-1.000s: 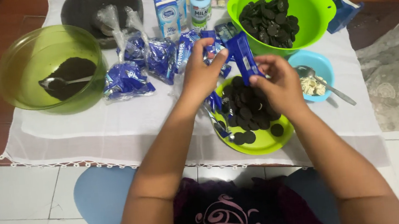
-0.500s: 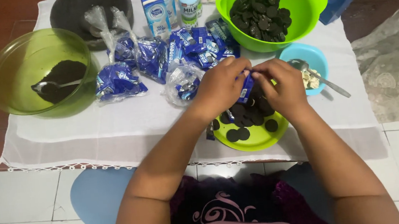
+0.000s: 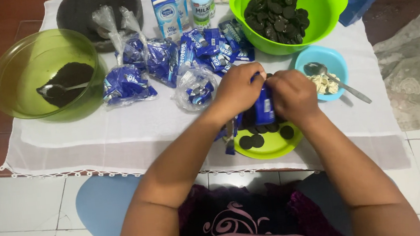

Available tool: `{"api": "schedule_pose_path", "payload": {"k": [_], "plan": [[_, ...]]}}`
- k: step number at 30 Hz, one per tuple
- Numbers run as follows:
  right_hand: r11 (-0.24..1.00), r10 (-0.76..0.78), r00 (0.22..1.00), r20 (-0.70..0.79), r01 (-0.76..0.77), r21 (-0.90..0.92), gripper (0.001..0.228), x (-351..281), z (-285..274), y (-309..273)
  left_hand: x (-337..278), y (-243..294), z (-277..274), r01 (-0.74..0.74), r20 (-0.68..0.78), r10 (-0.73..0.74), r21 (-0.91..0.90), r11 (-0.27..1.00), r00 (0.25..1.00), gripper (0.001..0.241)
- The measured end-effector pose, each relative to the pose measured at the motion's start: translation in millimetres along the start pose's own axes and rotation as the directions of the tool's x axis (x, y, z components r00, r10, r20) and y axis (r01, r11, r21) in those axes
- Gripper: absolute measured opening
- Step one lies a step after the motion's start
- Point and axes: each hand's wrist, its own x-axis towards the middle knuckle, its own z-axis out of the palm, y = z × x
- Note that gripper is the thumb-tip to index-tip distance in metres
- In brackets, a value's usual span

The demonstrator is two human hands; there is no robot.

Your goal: Opening multiple small snack packages of cookies and emptying them into a bowl

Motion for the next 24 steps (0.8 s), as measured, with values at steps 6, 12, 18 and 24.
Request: {"api": "schedule_pose_path", "payload": {"k": [6,12,18,24], "plan": [[0.996,-0.062,0.993,-0.103,0.068,0.057,0.012,12,-3,-17,9,-9,4,0.172,0.005,-0.172,0.022,0.985,0.985,0.022],[0.982,-0.042,0.996,-0.084,0.057,0.182,0.014,4,-14,-26,17,-12,10,0.174,0.036,-0.18,0.137,0.975,0.983,0.026],[0.873,-0.209,0.971,-0.118,0.24,0.425,0.014,-17,-46,-75,32,-45,10,0.228,-0.007,-0.235,0.273,0.934,0.972,0.029],[0.841,-0.137,0.978,-0.157,0.199,0.503,0.014,-29,-49,-87,33,-41,9,0.256,0.07,-0.289,0.3,0.919,0.955,0.034]]}}
